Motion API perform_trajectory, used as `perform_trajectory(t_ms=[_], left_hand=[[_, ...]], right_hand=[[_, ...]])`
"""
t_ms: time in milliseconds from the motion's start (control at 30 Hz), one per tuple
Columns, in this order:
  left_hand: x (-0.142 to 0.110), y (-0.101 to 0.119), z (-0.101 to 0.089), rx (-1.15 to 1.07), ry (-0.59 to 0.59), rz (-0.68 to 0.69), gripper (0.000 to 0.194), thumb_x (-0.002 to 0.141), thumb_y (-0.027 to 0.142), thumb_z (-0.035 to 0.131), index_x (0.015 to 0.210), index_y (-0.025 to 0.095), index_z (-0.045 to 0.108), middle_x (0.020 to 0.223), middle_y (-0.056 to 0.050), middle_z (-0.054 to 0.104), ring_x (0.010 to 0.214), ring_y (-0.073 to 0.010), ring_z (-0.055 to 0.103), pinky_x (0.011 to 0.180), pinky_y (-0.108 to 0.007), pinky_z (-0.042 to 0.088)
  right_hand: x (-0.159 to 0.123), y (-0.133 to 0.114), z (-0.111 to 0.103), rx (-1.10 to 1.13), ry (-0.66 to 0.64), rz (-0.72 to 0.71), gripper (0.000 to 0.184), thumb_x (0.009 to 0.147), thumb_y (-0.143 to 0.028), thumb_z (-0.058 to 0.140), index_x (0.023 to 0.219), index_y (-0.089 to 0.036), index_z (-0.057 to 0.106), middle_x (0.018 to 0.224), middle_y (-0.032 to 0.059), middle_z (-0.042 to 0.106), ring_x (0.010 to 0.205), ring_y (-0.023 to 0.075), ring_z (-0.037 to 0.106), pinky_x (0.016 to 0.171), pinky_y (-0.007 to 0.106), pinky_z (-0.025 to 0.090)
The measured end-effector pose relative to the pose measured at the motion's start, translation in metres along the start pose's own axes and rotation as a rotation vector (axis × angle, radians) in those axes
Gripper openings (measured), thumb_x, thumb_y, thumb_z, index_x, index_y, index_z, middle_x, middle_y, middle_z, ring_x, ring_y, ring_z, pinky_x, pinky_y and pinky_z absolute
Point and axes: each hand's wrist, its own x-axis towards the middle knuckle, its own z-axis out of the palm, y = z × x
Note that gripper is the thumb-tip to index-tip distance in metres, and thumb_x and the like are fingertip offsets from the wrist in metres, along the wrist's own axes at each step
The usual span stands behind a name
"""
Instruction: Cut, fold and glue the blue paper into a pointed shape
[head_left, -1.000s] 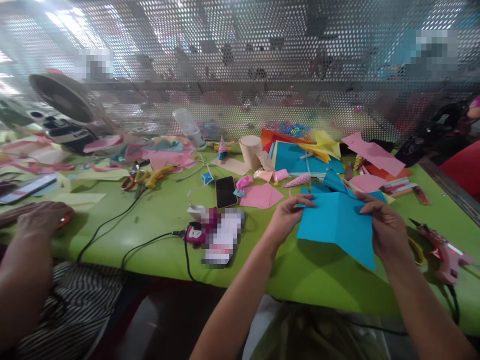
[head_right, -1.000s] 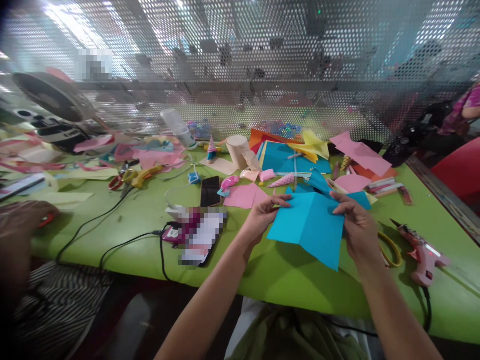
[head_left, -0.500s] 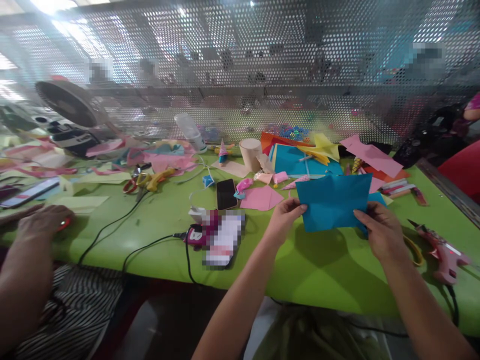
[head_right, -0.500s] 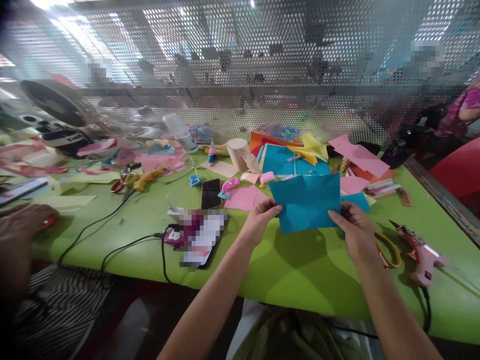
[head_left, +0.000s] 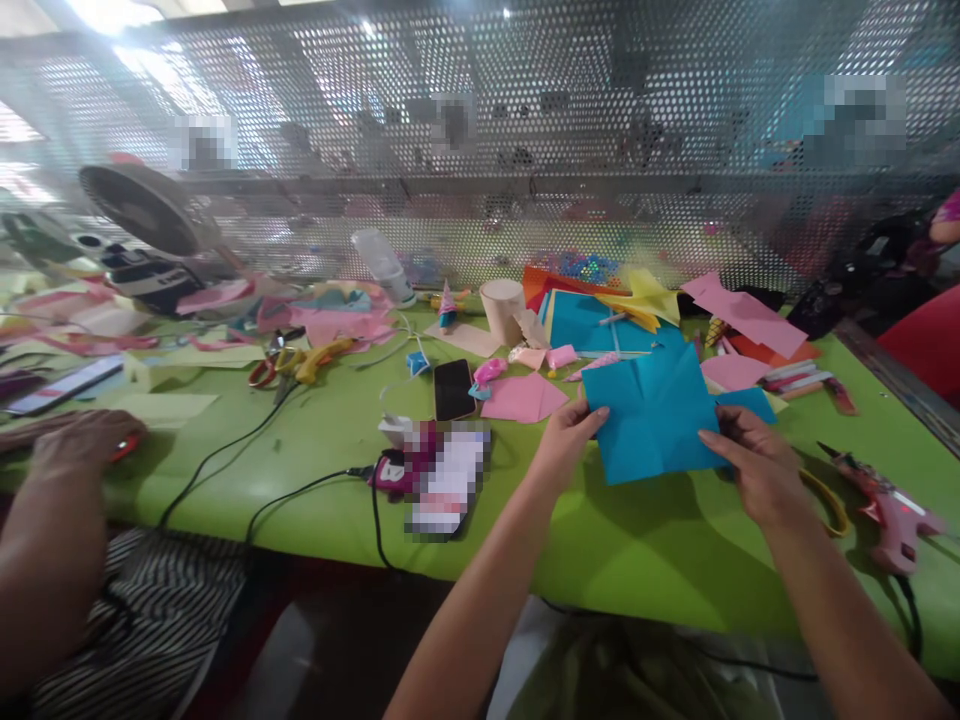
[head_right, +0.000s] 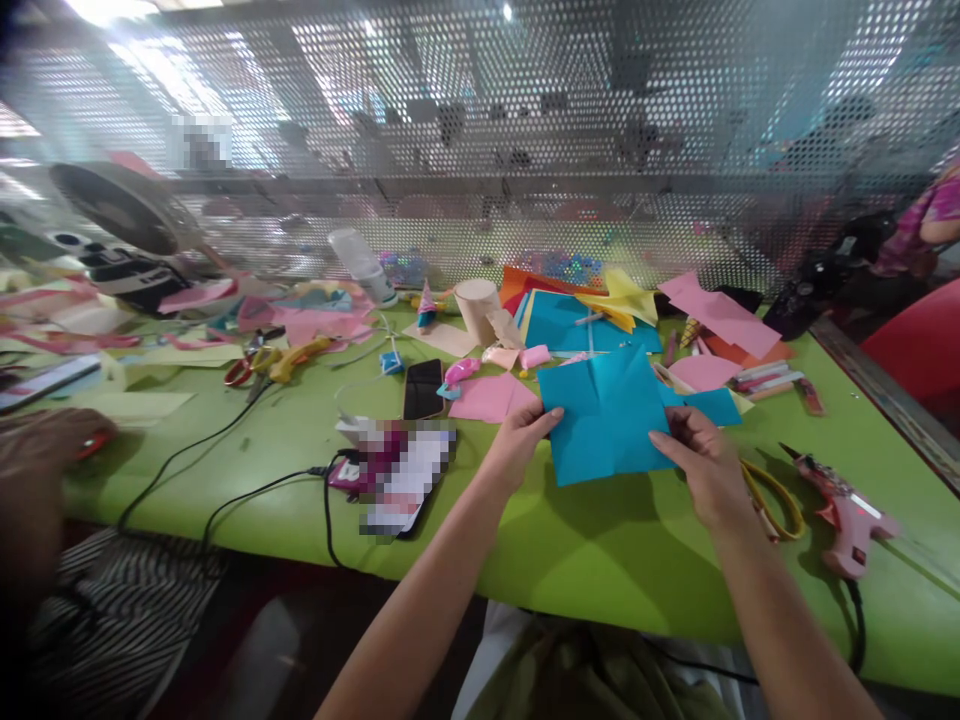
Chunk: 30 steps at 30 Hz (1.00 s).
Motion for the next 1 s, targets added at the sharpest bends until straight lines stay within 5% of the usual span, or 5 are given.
perform_trajectory(t_ms=[167,367,533,767,1000], left_hand=[[0.001,-0.002,-0.004,0.123,-0.081,-0.005,0.039,0.079,0.054,0.084,0.093,0.017,0.079,0.09,-0.005,0.076,0.083,-0.0209,0.065,0.079,-0.033,0.051],[0.002,0.001,-0.01,0.46,-0.225,0.055,0.027,0.088,0.045,0.077,0.086,0.019,0.076,0.075,-0.002,0.068,0.075,-0.0203,0.061,0.075,-0.033,0.048],[-0.022,0.021,-0.002,0.676,0.057,0.372,0.05,0.087,0.031,0.081,0.136,0.025,0.071,0.127,-0.012,0.074,0.124,-0.0329,0.062,0.11,-0.044,0.043],[-0.095,0.007,0.002,1.006,-0.543,0.259,0.084,0.083,0.042,0.088,0.158,0.038,0.051,0.167,-0.008,0.05,0.153,-0.0363,0.046,0.127,-0.053,0.027],[-0.119,-0.014,-0.014,1.12,-0.622,0.193,0.087,0.085,0.047,0.086,0.162,0.039,0.046,0.171,-0.008,0.043,0.16,-0.0326,0.038,0.135,-0.057,0.006]], right_hand=[[0.001,-0.002,-0.002,-0.03,-0.053,0.064,0.046,0.08,-0.047,0.089,0.122,-0.034,0.074,0.115,0.0004,0.078,0.102,0.0244,0.073,0.083,0.037,0.062],[0.002,-0.007,-0.001,-0.073,-0.001,0.101,0.047,0.075,-0.045,0.092,0.117,-0.034,0.076,0.089,-0.0015,0.078,0.077,0.0225,0.072,0.068,0.037,0.062],[-0.016,0.0,-0.007,-0.185,0.053,0.046,0.05,0.076,-0.043,0.089,0.124,-0.036,0.078,0.113,0.0006,0.08,0.091,0.0255,0.073,0.074,0.04,0.061],[-0.058,0.014,-0.025,-0.383,0.071,0.104,0.029,0.084,-0.052,0.083,0.105,-0.032,0.083,0.099,0.0017,0.08,0.089,0.0258,0.068,0.077,0.04,0.056],[-0.087,0.004,-0.052,-0.642,-0.16,0.035,0.028,0.098,-0.05,0.066,0.116,-0.035,0.081,0.114,0.0044,0.079,0.105,0.0314,0.071,0.091,0.049,0.058]])
